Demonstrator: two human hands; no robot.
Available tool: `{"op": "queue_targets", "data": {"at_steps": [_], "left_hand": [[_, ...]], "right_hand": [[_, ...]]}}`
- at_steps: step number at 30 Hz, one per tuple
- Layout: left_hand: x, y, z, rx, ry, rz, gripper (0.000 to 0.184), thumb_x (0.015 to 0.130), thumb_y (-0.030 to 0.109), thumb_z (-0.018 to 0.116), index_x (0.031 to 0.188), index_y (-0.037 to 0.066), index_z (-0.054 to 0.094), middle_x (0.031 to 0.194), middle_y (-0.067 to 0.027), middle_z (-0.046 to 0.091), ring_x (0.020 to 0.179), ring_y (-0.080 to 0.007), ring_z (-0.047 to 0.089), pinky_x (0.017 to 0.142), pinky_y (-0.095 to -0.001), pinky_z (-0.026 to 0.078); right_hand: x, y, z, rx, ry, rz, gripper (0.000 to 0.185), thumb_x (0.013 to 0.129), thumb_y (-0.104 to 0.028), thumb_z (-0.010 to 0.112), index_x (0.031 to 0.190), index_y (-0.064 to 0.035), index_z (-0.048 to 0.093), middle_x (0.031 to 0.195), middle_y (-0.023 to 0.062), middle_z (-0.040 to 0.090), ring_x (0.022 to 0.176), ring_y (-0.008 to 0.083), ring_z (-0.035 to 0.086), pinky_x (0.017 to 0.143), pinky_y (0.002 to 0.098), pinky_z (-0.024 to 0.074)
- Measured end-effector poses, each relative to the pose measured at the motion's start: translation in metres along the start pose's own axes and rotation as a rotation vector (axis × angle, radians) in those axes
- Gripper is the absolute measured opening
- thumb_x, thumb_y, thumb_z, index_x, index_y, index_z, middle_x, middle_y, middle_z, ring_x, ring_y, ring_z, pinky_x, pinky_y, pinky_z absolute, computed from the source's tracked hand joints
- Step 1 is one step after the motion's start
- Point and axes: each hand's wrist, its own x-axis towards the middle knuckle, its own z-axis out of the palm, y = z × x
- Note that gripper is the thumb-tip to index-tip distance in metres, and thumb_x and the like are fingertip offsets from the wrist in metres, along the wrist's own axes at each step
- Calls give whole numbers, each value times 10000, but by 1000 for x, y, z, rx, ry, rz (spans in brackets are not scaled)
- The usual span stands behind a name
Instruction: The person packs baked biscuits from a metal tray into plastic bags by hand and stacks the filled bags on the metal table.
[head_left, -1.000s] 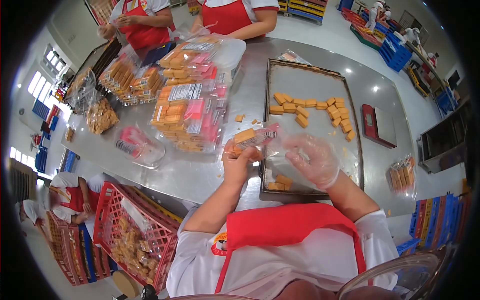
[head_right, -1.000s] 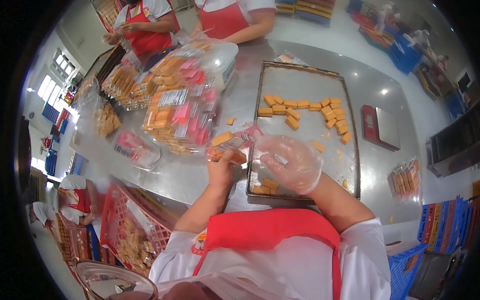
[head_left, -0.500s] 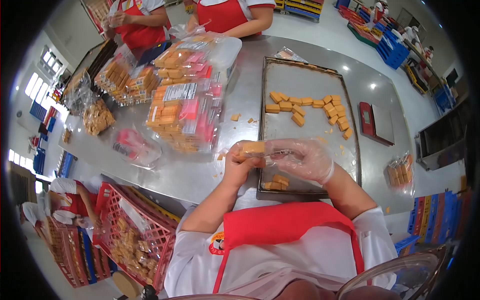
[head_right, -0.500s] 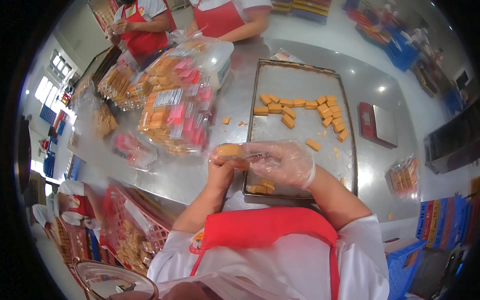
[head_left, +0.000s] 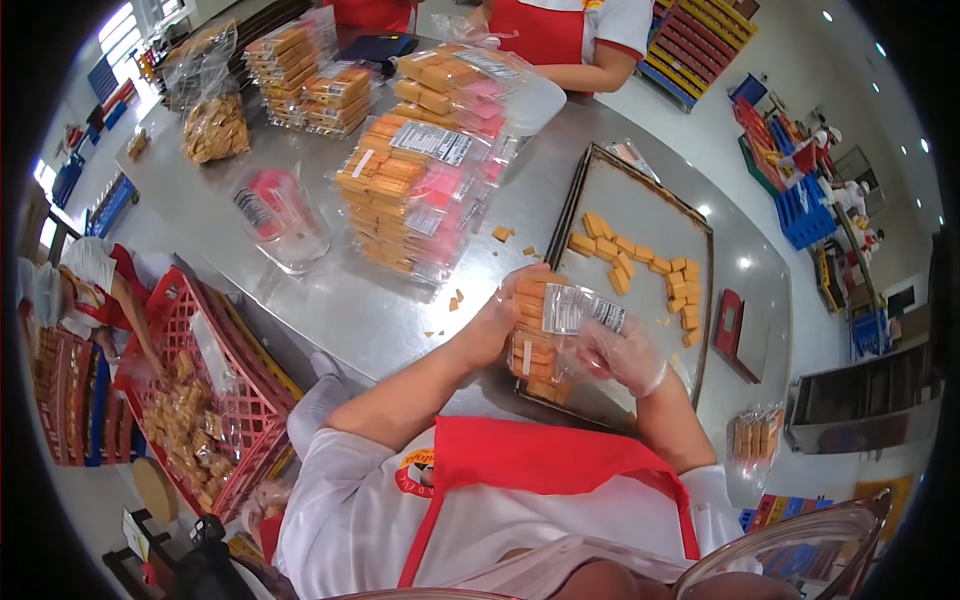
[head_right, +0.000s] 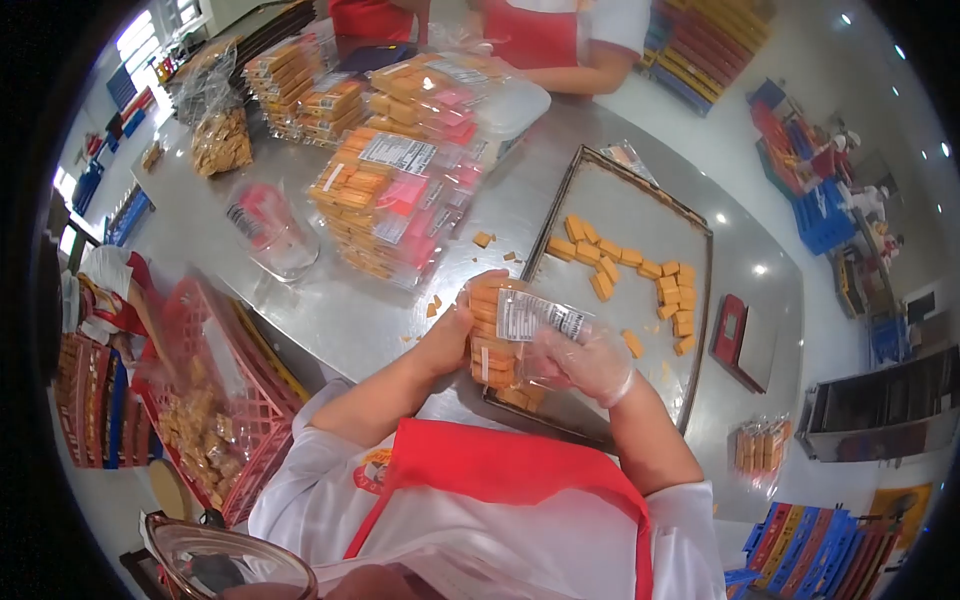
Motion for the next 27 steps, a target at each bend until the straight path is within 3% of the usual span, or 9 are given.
{"op": "queue_targets", "data": {"at_steps": [5,8,11,14,17,20,22,23,27], "left_hand": [[1,9,-6,174,118,-124,465,854,191,489,1241,39,281,1087,-95,503,986,-164,503,856,-303,417],[0,11,0,211,144,-86,446,837,169,513,1217,43,315,1031,-98,529,955,-158,515,841,-298,420],[-3,13,7,269,137,-1,436,823,129,527,1214,65,343,1038,-90,527,956,-151,512,837,-293,418],[-4,14,12,368,65,-5,475,822,92,524,1242,70,303,1042,-92,526,962,-151,510,841,-289,416],[-4,19,16,365,-3,-87,607,813,84,544,1300,62,183,1057,-109,517,978,-164,504,847,-292,412],[-9,28,29,385,10,15,664,786,100,588,1311,61,184,1094,-115,497,1006,-169,491,848,-299,408],[-10,25,32,307,55,8,726,760,112,621,1323,66,166,1119,-111,479,1014,-173,484,865,-302,396],[-11,24,34,277,71,-27,731,758,112,623,1324,68,163,1121,-109,475,1012,-174,484,870,-301,392],[-21,18,33,481,84,-117,703,787,107,582,1335,85,142,1154,-94,434,1051,-156,430,908,-290,346]], "right_hand": [[5,8,2,-185,82,-5,231,816,-172,526,953,6,578,698,67,596,624,122,548,573,272,455],[5,9,22,46,149,-320,393,798,-145,512,1166,-24,448,775,49,594,517,94,494,443,186,380],[2,15,24,199,133,-311,505,804,-266,538,1241,-60,390,836,93,602,778,114,563,705,257,439],[-9,-5,11,-606,-10,-224,524,801,-311,538,1249,-81,394,832,98,609,774,154,585,685,252,447],[-14,-16,5,-549,-73,37,530,805,-312,534,1248,-56,396,842,152,607,754,218,599,661,268,454],[-16,-4,6,20,40,-175,475,819,-326,511,1206,-57,453,837,158,603,695,224,602,636,274,462],[-6,29,-3,-378,119,-544,462,835,-352,484,1186,-50,474,844,110,607,687,186,592,630,271,466],[-8,40,-7,-336,106,-537,464,842,-368,471,1165,-36,484,860,101,604,699,181,591,637,271,469],[-31,10,8,296,-75,-128,518,857,-429,433,1098,25,499,952,107,581,777,195,594,679,276,479]]}}
